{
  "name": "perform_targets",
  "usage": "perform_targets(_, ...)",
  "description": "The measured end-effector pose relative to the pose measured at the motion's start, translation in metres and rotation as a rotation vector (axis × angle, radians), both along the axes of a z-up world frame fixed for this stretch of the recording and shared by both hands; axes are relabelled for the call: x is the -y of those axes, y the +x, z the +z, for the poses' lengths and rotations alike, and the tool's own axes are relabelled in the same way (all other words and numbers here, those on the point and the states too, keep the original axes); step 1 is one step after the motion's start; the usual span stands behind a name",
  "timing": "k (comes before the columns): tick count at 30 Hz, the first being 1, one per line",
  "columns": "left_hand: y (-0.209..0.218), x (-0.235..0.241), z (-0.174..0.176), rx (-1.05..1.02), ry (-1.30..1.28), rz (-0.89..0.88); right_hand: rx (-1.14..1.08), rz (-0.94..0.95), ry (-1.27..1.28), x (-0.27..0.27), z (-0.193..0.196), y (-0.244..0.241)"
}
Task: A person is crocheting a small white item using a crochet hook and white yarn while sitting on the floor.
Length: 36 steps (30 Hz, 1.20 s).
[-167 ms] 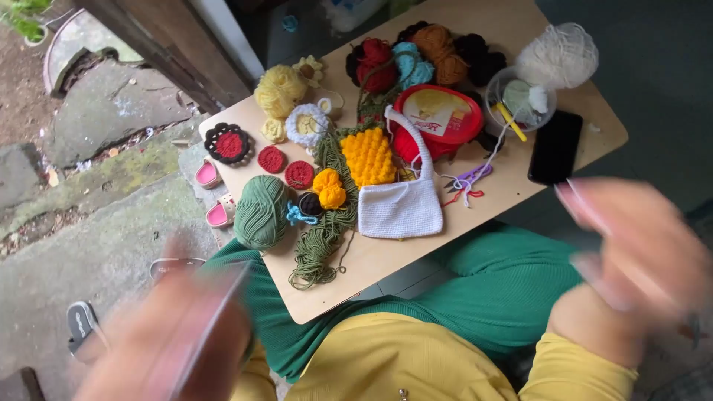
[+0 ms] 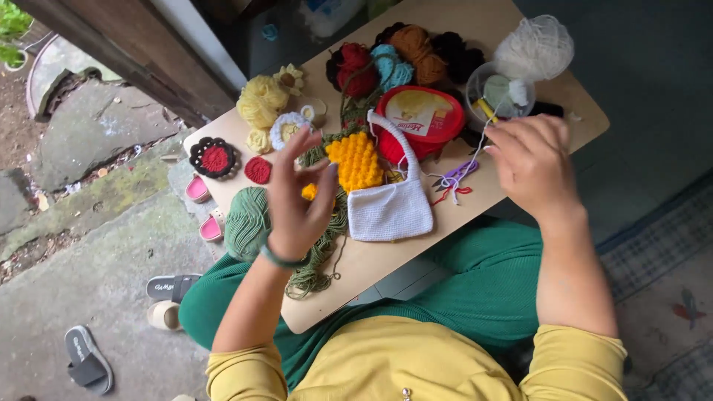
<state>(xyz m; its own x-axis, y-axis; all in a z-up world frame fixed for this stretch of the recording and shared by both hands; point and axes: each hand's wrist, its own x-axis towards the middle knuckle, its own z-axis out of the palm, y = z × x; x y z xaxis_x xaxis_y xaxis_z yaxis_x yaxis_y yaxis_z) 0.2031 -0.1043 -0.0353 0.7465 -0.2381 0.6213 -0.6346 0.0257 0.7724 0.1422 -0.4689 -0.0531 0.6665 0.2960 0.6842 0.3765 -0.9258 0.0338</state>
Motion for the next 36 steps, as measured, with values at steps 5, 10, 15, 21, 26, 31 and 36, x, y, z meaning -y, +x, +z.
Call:
perform_targets(5,0.054,0.042,-0.055,-0.028,0.244,0.165,-0.094,-0.032,0.234,0.05,-0.043,0.011)
perform_targets(10,0.089,0.057,-0.076,-0.368,0.4,0.144,-0.211,-0.151,0.535,0.068,-0.055,0.011)
perform_targets(15,0.102,0.06,-0.085,-0.578,0.456,0.051,-0.342,-0.239,0.577,0.083,-0.049,0.024)
perform_targets(21,0.105,0.064,-0.078,-0.552,0.541,0.062,-0.456,-0.319,0.623,0.094,-0.048,0.022)
perform_targets(26,0.114,0.068,-0.101,-0.468,0.443,0.053,-0.455,-0.261,0.608,0.079,-0.043,0.012)
perform_targets(31,0.123,0.072,-0.117,-0.426,0.38,0.081,-0.414,-0.189,0.586,0.077,-0.048,0.009)
perform_targets(36,0.116,0.07,-0.11,-0.305,0.324,0.041,-0.388,-0.167,0.578,0.072,-0.049,0.012)
